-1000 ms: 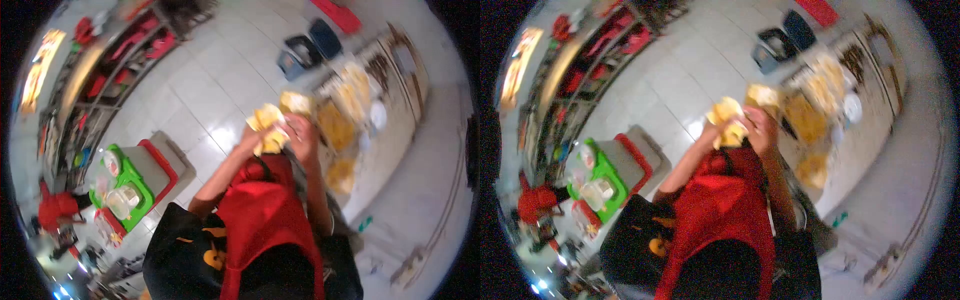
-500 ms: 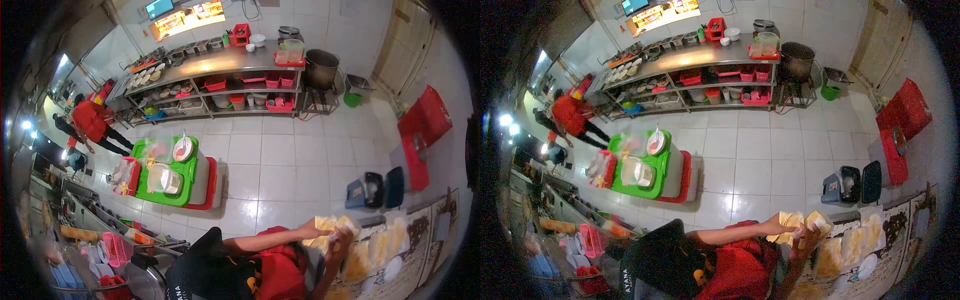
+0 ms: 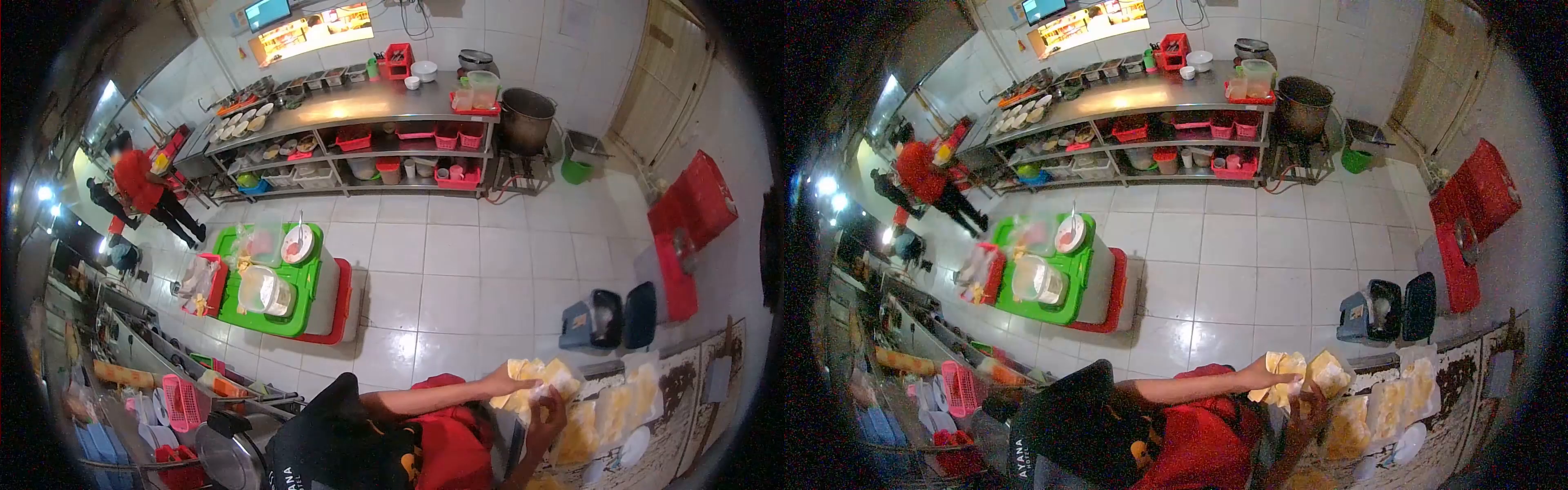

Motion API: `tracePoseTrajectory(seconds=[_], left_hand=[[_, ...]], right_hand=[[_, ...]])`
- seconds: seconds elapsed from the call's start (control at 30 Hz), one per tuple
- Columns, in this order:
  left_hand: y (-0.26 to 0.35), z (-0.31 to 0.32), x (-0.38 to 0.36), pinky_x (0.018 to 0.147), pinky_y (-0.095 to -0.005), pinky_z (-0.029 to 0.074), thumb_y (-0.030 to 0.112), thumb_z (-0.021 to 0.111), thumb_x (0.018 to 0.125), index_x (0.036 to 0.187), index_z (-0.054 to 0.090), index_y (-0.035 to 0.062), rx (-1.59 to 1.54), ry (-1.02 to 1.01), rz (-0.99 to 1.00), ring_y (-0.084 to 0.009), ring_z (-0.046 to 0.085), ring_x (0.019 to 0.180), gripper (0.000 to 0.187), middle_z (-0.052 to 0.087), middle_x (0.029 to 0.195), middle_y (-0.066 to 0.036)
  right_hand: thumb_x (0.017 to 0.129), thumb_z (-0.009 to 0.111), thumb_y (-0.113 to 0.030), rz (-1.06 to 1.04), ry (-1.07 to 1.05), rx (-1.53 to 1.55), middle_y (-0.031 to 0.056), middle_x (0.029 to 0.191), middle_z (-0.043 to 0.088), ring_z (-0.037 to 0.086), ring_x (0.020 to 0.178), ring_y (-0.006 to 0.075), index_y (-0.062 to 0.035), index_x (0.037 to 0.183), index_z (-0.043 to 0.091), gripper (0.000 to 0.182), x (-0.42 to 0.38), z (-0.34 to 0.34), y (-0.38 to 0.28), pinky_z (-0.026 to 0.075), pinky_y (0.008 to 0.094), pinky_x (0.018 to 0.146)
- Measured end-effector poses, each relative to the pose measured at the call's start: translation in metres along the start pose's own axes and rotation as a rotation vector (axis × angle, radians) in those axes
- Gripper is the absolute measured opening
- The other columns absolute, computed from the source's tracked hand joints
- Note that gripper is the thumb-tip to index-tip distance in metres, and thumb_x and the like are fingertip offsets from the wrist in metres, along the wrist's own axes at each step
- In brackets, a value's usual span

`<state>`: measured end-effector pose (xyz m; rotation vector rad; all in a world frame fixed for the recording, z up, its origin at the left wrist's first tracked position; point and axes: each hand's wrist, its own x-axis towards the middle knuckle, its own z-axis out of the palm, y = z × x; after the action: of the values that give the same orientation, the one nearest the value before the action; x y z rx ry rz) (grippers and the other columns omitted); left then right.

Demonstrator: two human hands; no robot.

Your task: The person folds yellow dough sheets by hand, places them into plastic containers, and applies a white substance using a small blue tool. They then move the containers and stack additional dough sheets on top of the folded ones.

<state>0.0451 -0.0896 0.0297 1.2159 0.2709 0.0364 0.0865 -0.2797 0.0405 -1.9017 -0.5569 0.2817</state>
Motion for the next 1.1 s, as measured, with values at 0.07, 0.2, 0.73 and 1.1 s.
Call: tracePoseTrajectory(seconds=[0.07,0.2,0.73,1.1], left_hand=[[-0.007,0.000,0.004,0.087,-0.0297,0.049,0.027,0.073,0.091,0.116,0.062,0.0026,0.002,0.019,-0.034,-0.0120,0.059,0.097,0.037,0.067,0.107,-0.003],[-0.005,0.003,0.002,0.087,-0.0305,0.049,0.030,0.071,0.092,0.118,0.061,0.0029,-0.129,0.081,-0.149,-0.0130,0.058,0.098,0.039,0.066,0.108,-0.004],[-0.004,0.017,0.001,0.087,-0.0343,0.051,0.031,0.074,0.089,0.113,0.064,0.0016,0.121,-0.150,0.029,-0.0166,0.062,0.097,0.039,0.069,0.104,-0.008],[-0.066,-0.014,0.016,0.081,-0.0382,0.058,0.028,0.057,0.100,0.122,0.054,0.0084,-0.343,0.086,-0.191,-0.0183,0.065,0.093,0.030,0.064,0.115,-0.010]], right_hand=[[0.084,0.072,0.003,0.106,0.157,0.271,0.0077,0.101,0.066,0.062,0.094,0.0151,0.0022,0.124,0.060,0.042,-0.005,0.008,0.010,0.051,0.0288,0.086],[0.083,0.071,0.004,0.115,0.247,0.459,0.0083,0.102,0.066,0.062,0.092,0.0153,0.0048,0.122,0.060,0.041,-0.006,0.019,0.036,0.052,0.0282,0.085],[0.079,0.075,-0.001,0.176,0.054,0.180,0.0170,0.111,0.067,0.065,0.098,0.0227,0.0050,0.113,0.064,0.036,0.014,-0.028,0.004,0.057,0.0335,0.079],[0.077,0.079,-0.009,-0.091,0.174,-0.118,0.0126,0.090,0.069,0.066,0.086,0.0250,-0.0015,0.084,0.071,0.013,0.033,-0.028,0.010,0.052,0.0346,0.078]])
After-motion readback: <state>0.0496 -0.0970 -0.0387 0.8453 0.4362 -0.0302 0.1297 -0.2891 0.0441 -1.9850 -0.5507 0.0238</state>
